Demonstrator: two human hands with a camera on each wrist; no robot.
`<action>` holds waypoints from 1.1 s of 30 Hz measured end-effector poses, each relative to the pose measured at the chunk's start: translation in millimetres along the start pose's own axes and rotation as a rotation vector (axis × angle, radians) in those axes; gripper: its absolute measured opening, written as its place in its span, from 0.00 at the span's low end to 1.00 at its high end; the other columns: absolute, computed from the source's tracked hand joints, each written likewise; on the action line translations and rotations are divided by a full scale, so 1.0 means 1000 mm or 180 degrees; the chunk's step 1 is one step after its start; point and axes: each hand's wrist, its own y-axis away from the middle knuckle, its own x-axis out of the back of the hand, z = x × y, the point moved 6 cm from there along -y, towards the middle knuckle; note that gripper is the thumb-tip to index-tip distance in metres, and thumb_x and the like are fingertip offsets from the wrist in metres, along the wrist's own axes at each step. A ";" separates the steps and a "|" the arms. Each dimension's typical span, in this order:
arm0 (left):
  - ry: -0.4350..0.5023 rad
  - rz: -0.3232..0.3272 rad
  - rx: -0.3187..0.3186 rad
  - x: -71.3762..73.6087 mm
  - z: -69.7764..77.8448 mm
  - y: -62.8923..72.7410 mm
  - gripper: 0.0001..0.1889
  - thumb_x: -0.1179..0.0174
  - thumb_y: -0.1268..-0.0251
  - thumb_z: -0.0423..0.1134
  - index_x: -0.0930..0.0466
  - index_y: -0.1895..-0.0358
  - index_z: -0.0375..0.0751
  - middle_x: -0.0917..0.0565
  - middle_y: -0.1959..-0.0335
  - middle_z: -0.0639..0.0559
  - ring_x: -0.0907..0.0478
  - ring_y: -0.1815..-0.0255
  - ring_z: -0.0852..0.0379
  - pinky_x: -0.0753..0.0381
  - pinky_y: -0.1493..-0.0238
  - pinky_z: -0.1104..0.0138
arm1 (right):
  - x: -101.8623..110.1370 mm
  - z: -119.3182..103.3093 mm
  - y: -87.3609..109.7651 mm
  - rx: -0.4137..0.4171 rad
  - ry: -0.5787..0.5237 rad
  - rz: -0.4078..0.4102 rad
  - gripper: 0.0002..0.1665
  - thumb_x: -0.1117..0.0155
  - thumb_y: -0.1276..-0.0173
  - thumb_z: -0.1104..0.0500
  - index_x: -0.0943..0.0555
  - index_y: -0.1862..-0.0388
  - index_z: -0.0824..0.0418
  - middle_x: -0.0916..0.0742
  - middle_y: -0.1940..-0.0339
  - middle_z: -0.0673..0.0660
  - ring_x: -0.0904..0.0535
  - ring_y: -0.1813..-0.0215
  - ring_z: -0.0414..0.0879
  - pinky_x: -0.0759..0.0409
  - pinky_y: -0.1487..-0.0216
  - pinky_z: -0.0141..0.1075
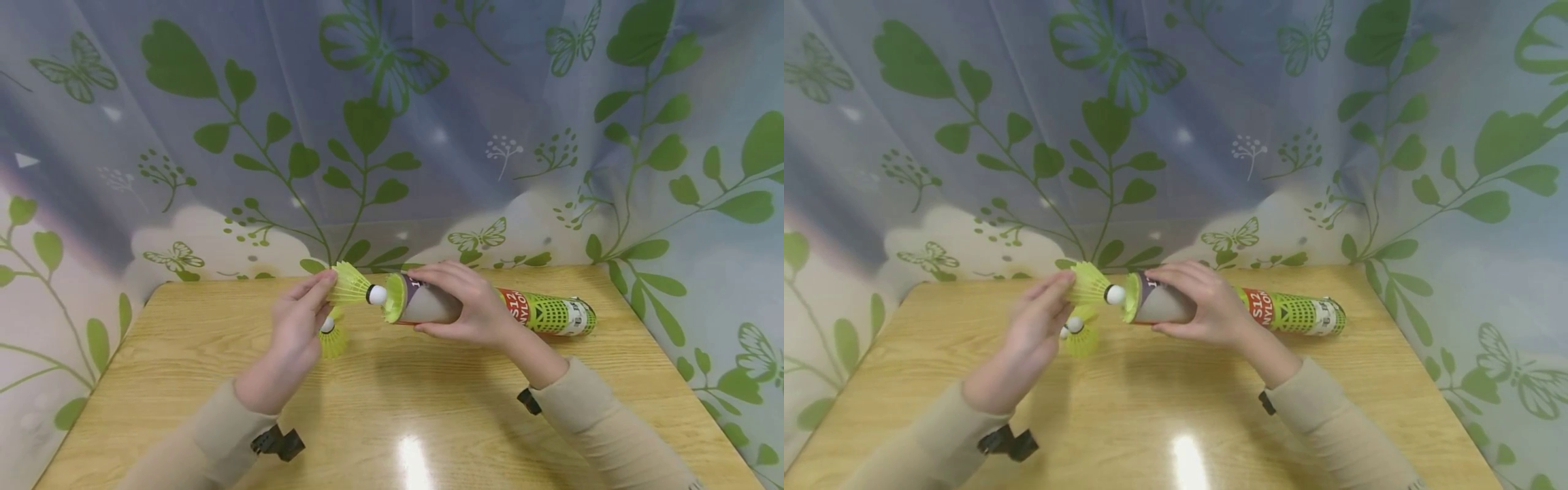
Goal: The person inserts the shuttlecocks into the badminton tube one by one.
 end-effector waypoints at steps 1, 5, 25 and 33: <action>0.0014 -0.0027 -0.0006 -0.003 0.000 0.002 0.09 0.32 0.25 0.35 0.11 0.66 0.54 0.13 0.59 0.61 0.15 0.58 0.68 0.16 0.47 0.76 | 0.000 0.000 0.000 0.0000 0.0002 -0.0001 0.45 0.10 0.54 0.56 0.17 0.34 0.62 0.11 0.39 0.61 0.15 0.40 0.56 0.13 0.45 0.51; 0.0044 -0.0103 -0.0036 -0.012 -0.003 0.008 0.11 0.31 0.26 0.34 0.11 0.69 0.55 0.14 0.59 0.62 0.17 0.61 0.68 0.17 0.49 0.75 | 0.000 0.000 0.000 0.0010 0.0007 0.0008 0.45 0.10 0.54 0.56 0.17 0.34 0.62 0.11 0.40 0.61 0.15 0.41 0.56 0.13 0.46 0.51; -0.0874 -0.0662 -0.0810 -0.032 -0.012 0.022 0.04 0.27 0.37 0.26 0.07 0.62 0.37 0.07 0.66 0.57 0.12 0.63 0.63 0.12 0.52 0.69 | 0.002 0.000 -0.001 0.0046 -0.0066 0.0073 0.44 0.11 0.53 0.57 0.17 0.35 0.64 0.11 0.40 0.62 0.15 0.41 0.56 0.13 0.46 0.48; -0.1098 -0.0817 -0.0836 -0.035 -0.010 0.016 0.03 0.27 0.37 0.26 0.08 0.61 0.32 0.07 0.67 0.59 0.13 0.64 0.65 0.12 0.54 0.71 | 0.002 -0.001 -0.001 0.0067 -0.0068 0.0097 0.44 0.11 0.53 0.57 0.17 0.35 0.64 0.10 0.40 0.62 0.15 0.42 0.56 0.13 0.48 0.48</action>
